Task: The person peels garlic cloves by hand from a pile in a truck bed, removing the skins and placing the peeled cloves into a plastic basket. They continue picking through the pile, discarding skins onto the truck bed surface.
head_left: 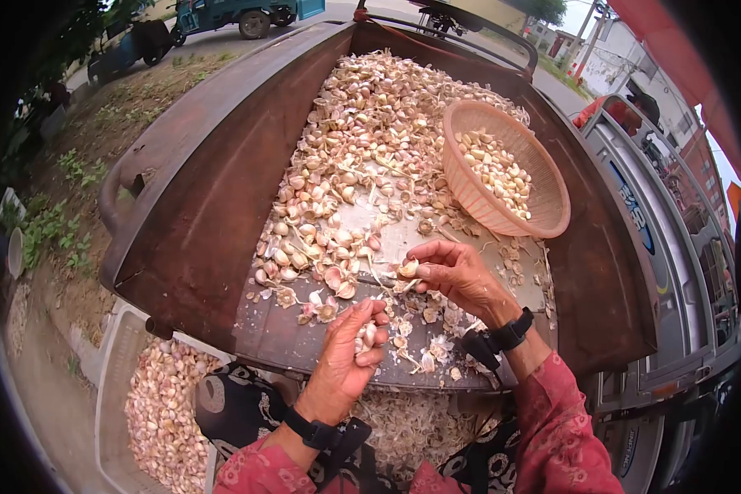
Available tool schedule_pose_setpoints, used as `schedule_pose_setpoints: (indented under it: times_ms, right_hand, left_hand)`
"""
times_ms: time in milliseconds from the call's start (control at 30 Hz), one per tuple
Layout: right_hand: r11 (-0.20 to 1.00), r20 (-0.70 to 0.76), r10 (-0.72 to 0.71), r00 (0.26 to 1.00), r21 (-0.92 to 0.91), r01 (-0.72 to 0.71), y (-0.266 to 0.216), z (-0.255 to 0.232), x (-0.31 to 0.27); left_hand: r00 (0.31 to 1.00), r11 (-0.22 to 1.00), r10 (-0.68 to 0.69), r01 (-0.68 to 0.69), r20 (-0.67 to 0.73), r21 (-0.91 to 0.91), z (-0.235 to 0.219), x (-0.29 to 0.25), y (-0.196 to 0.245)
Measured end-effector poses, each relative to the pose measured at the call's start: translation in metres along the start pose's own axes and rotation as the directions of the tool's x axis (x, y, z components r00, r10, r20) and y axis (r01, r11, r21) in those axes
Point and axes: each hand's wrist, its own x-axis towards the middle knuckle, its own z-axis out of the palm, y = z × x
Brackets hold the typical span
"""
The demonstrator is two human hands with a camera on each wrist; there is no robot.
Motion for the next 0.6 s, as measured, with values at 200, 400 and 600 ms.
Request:
schedule_pose_setpoints:
  times_ms: [200, 400, 600]
  right_hand:
    - [0.949, 0.317, -0.194, 0.928, 0.302, 0.096, -0.025, 0.056, -0.064]
    - [0.856, 0.710, -0.514, 0.482, 0.458, 0.240, -0.060, 0.137, -0.125]
    - [0.454, 0.282, -0.858, 0.430, 0.808, 0.376, -0.055, 0.174, -0.120]
  left_hand:
    - [0.998, 0.998, 0.029, -0.025, -0.061, 0.060, 0.002, 0.002, -0.008]
    - [1.000, 1.000, -0.010, 0.011, -0.021, 0.029, -0.003, 0.010, -0.007]
    - [1.000, 1.000, -0.017, 0.017, -0.021, 0.024, -0.007, 0.011, -0.008]
